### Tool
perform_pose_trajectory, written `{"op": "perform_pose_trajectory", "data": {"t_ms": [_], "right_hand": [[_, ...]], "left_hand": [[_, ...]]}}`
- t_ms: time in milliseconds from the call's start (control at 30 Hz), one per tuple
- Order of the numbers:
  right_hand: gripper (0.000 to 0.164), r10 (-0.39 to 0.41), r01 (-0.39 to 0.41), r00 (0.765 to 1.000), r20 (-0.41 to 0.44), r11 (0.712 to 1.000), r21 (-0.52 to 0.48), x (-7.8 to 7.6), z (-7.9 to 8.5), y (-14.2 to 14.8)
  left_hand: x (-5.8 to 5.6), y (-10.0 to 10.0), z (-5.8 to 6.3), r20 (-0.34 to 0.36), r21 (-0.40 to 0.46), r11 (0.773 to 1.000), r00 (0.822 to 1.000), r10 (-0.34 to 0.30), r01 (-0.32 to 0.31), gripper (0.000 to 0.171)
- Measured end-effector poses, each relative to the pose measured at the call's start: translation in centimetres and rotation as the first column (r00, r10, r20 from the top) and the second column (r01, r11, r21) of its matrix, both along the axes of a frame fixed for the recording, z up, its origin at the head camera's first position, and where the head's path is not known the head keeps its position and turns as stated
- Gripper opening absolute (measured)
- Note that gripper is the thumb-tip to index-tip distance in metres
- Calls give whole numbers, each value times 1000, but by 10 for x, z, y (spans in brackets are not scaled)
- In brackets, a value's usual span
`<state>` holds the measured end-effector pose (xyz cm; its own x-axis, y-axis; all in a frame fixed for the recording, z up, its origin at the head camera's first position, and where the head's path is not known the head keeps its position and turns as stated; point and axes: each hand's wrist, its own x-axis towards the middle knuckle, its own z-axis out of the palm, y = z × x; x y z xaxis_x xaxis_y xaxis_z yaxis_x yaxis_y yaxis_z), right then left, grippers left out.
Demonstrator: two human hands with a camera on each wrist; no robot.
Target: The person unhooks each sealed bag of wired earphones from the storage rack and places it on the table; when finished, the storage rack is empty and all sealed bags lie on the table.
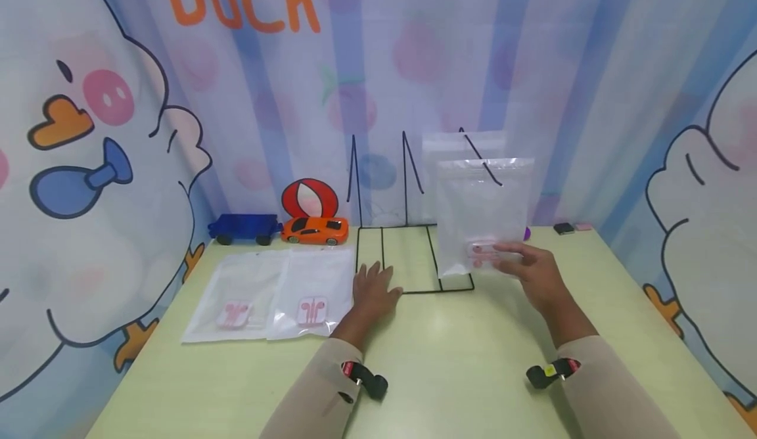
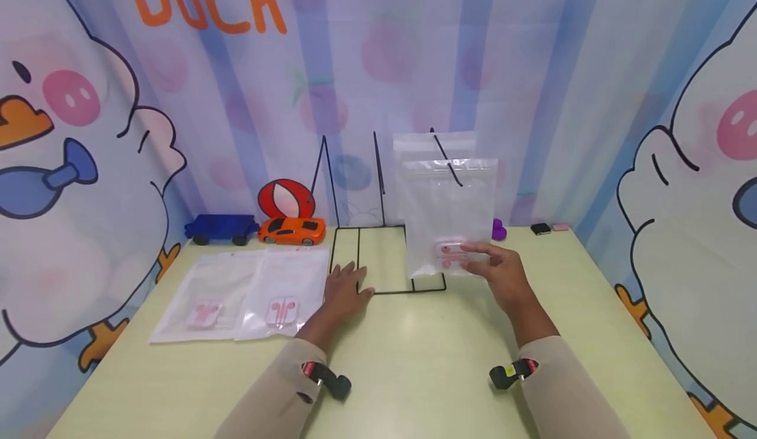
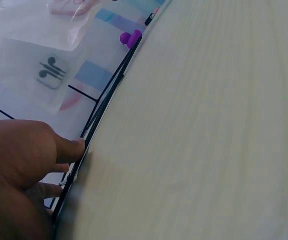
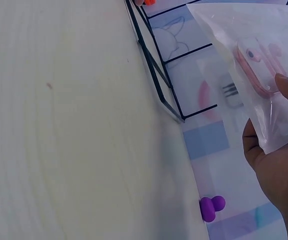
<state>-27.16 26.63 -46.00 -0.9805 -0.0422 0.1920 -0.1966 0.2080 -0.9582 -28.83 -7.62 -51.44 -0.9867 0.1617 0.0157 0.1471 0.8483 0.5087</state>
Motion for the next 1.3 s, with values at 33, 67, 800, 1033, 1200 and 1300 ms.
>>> {"op": "perform_pose_trajectory", "data": {"t_ms": [33, 67, 800, 1033, 1200, 1300], "right_hand": [[36, -4, 4, 1000, 0, 1000, 13, 2, 0, 1], [36, -2, 2, 1000, 2, 1000, 10, 3, 0, 1], [29, 25, -25, 1000, -9, 995, -95, 45, -1, 12], [29, 41, -44, 999, -34, 994, -100, 56, 2, 10], [31, 45, -54, 997, -61, 987, -149, 58, -2, 10], [29, 39, -46, 998, -57, 990, -131, 60, -6, 13]], "left_hand": [[0, 0, 1, 1, 4, 1000, 1000, 2, -2, 59], [1, 0, 1, 2, 8, 1000, 1000, 4, -4, 59], [2, 0, 4, -7, 21, 1000, 1000, 1, -1, 58], [1, 0, 3, -3, 26, 1000, 1000, 0, 0, 59], [0, 0, 0, -8, 24, 1000, 1000, -1, 1, 59], [1, 0, 1, -10, 27, 1000, 1000, -1, 2, 59]]}}
